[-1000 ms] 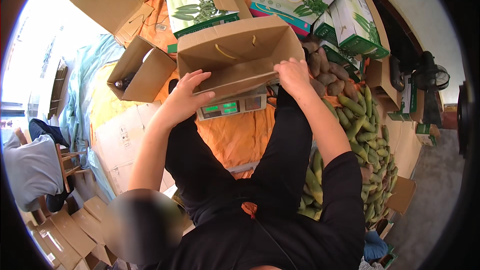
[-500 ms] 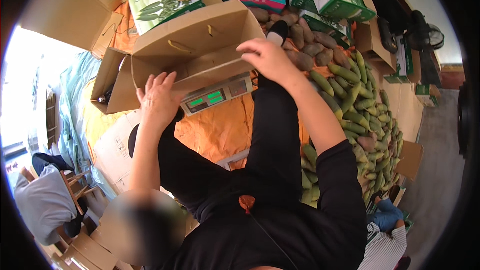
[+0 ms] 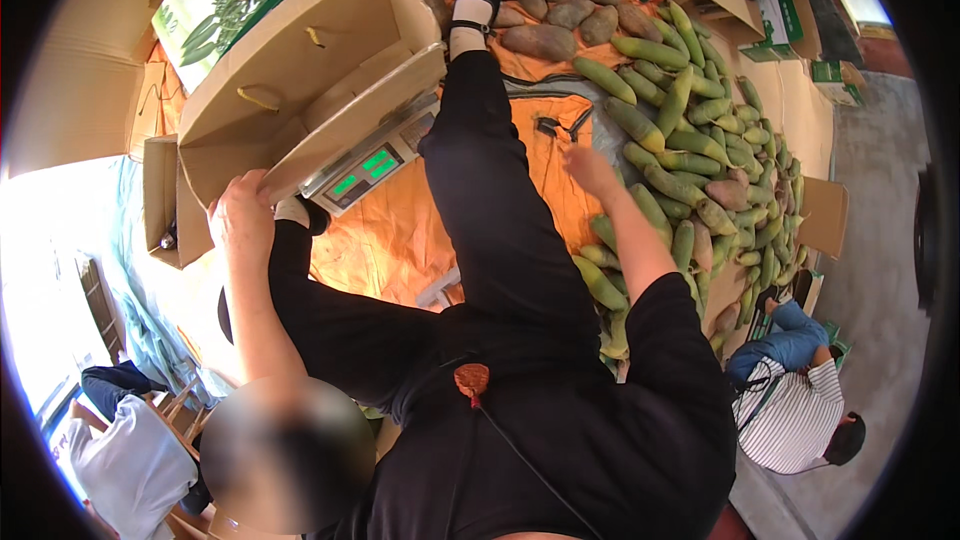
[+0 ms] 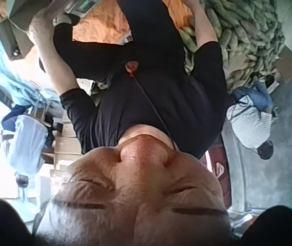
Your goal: Sort and weigh long green produce into boxes for shipping.
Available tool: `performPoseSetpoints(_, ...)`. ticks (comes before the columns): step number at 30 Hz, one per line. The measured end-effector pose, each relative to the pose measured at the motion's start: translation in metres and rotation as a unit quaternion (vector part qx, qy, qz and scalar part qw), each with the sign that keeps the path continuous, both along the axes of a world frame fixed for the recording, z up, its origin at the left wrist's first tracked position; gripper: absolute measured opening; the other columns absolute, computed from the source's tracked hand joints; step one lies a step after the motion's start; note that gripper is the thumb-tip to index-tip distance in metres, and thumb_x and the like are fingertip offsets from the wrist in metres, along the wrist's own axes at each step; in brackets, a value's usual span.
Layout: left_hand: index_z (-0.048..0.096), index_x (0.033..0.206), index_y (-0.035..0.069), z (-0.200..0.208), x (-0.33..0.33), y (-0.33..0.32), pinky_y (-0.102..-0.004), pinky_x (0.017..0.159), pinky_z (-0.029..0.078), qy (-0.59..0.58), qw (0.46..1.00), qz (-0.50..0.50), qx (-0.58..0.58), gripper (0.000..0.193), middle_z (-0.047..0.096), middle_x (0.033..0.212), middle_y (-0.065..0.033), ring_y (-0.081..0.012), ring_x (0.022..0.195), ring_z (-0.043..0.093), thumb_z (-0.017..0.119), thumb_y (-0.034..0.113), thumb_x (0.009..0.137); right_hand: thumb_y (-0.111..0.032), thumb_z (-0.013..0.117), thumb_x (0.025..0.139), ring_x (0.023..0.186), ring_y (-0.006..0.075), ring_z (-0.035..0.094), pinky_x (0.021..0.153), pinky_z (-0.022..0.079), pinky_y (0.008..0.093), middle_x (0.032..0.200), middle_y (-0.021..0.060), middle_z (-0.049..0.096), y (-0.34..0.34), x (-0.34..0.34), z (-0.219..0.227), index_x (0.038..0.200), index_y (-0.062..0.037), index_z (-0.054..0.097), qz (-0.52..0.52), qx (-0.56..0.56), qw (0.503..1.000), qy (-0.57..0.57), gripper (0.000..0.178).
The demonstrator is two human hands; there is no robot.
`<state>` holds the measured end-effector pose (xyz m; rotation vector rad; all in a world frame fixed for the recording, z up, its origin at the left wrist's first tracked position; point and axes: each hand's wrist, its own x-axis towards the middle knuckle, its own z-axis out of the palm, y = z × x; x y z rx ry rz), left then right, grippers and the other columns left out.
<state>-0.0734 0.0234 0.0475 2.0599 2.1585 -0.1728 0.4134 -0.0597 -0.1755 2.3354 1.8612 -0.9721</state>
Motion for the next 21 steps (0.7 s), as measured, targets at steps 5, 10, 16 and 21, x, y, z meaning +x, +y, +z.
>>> performPoseSetpoints(5, 0.067, 0.103, 0.011, -0.002, 0.012, 0.002, -0.0414, 0.078, 0.048, -0.032, 0.999, 0.017, -0.009, 0.021, 0.065, 0.096, -0.0127, -0.0335, 0.092, 0.062, 0.060, 0.011, 0.083, -0.022, 0.056, 0.083, 0.096, 0.0355, 0.063, 0.084, 0.050, 0.0424, 0.098, 0.0178, 0.067, -0.136, 0.021, -0.082, 0.093, -0.0089, 0.069, 0.022, -0.161, 0.985, -0.054, 0.021)
performPoseSetpoints(10, 0.067, 0.102, 0.009, -0.007, 0.010, 0.002, -0.0420, 0.078, 0.048, -0.018, 1.000, 0.009, -0.006, 0.021, 0.065, 0.097, -0.0136, -0.0338, 0.092, 0.062, 0.059, 0.010, 0.083, -0.023, 0.053, 0.083, 0.090, 0.0346, 0.065, 0.082, 0.051, 0.0418, 0.097, 0.0165, 0.068, -0.180, 0.008, -0.076, 0.085, -0.0072, 0.069, 0.022, -0.229, 0.970, -0.072, 0.022)
performPoseSetpoints(16, 0.067, 0.102, 0.008, -0.011, -0.012, -0.003, -0.0419, 0.078, 0.048, -0.057, 0.997, -0.007, 0.046, 0.022, 0.065, 0.096, -0.0154, -0.0346, 0.092, 0.062, 0.059, 0.009, 0.082, -0.017, 0.061, 0.082, 0.115, 0.0253, 0.051, 0.087, 0.046, 0.0438, 0.118, 0.0038, 0.055, -0.150, 0.035, 0.004, 0.117, -0.0159, 0.054, -0.114, -0.195, 0.923, -0.313, 0.036)
performPoseSetpoints(21, 0.067, 0.099, 0.008, -0.005, 0.006, -0.002, -0.0418, 0.079, 0.048, -0.044, 0.998, 0.032, 0.010, 0.021, 0.063, 0.092, -0.0155, -0.0351, 0.090, 0.061, 0.059, 0.006, 0.079, -0.023, 0.068, 0.077, 0.128, 0.0265, 0.040, 0.097, 0.038, 0.0529, 0.135, 0.0058, 0.045, -0.185, 0.071, 0.015, 0.140, -0.0215, 0.036, -0.236, -0.308, 0.885, -0.256, 0.070)
